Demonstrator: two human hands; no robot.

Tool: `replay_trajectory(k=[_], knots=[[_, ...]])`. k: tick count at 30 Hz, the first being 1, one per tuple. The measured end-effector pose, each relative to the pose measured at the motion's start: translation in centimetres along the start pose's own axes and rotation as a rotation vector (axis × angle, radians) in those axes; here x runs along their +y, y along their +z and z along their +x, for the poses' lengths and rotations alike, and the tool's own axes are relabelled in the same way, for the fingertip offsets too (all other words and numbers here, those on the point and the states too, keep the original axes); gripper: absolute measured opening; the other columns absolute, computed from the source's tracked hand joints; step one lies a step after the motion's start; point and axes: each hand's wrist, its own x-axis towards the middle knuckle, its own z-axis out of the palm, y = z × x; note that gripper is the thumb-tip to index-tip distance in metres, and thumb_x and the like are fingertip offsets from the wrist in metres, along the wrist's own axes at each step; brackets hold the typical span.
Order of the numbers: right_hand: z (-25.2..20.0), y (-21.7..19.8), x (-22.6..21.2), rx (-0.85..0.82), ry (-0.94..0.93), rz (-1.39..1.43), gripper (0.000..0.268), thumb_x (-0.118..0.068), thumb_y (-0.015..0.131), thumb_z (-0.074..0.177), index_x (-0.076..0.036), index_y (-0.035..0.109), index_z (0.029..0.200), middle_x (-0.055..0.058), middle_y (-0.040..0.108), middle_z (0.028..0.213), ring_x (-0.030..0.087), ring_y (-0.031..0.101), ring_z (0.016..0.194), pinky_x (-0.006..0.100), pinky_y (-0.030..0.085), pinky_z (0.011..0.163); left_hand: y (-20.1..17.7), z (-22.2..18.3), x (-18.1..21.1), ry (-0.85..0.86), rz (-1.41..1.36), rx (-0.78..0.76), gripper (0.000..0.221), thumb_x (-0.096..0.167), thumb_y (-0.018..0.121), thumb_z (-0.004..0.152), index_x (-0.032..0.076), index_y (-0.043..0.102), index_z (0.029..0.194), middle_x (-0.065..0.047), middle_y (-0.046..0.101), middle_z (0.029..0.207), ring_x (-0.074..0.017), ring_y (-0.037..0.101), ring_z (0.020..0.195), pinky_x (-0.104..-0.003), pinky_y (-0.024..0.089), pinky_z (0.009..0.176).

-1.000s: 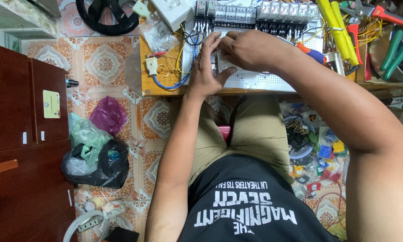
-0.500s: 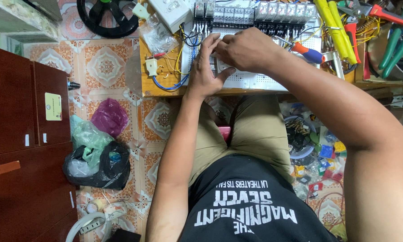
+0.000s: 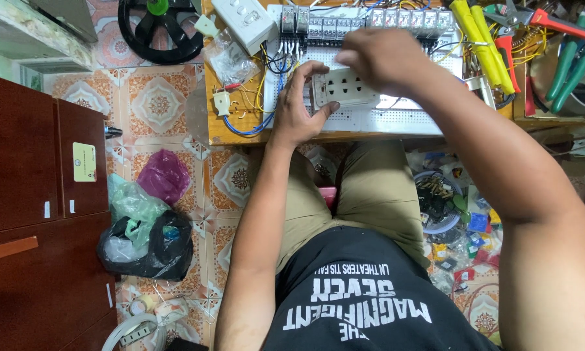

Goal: Assembling and wiring an electrical outlet box using a screwdriver and manual manipulation of wires.

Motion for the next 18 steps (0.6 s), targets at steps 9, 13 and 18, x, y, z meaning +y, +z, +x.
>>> replay_trajectory(k=[9, 13, 18], knots=[[-12.6, -0.2, 7.6, 0.146, 0.269, 0.042, 0.031, -0.015, 0.088, 0.098, 0.002, 0.07, 0.117, 0.017, 0.064, 0.11, 0.032, 0.061, 0.092, 0.042, 0.052, 0.079, -0.7, 0.8, 1.9, 0.045, -0.032, 0.002, 0.027, 0.011, 0.074, 0.081, 0.005, 0.06, 0.103, -0.012, 0.067, 0.123, -0.0302, 0.065, 0.115, -0.043, 0.053, 0.102], [-13.9, 0.5, 7.3, 0.101, 0.285, 0.063, 0.034, -0.013, 0.083, 0.094, 0.002, 0.073, 0.123, 0.017, 0.067, 0.108, 0.033, 0.066, 0.088, 0.043, 0.055, 0.08, -0.8, 0.8, 2.3, 0.02, -0.031, 0.011, 0.025, 0.007, 0.074, 0.081, 0.005, 0.06, 0.101, -0.011, 0.068, 0.121, -0.0302, 0.067, 0.112, -0.043, 0.053, 0.1], [-13.8, -1.5, 7.5, 0.316, 0.095, 0.087, 0.03, 0.001, 0.082, 0.102, 0.009, 0.07, 0.128, 0.022, 0.062, 0.111, 0.034, 0.06, 0.09, 0.042, 0.051, 0.077, -0.7, 0.8, 2.0, 0.019, -0.018, 0.015, 0.023, 0.011, 0.074, 0.083, 0.005, 0.06, 0.101, -0.009, 0.068, 0.122, -0.0293, 0.067, 0.113, -0.043, 0.053, 0.1]])
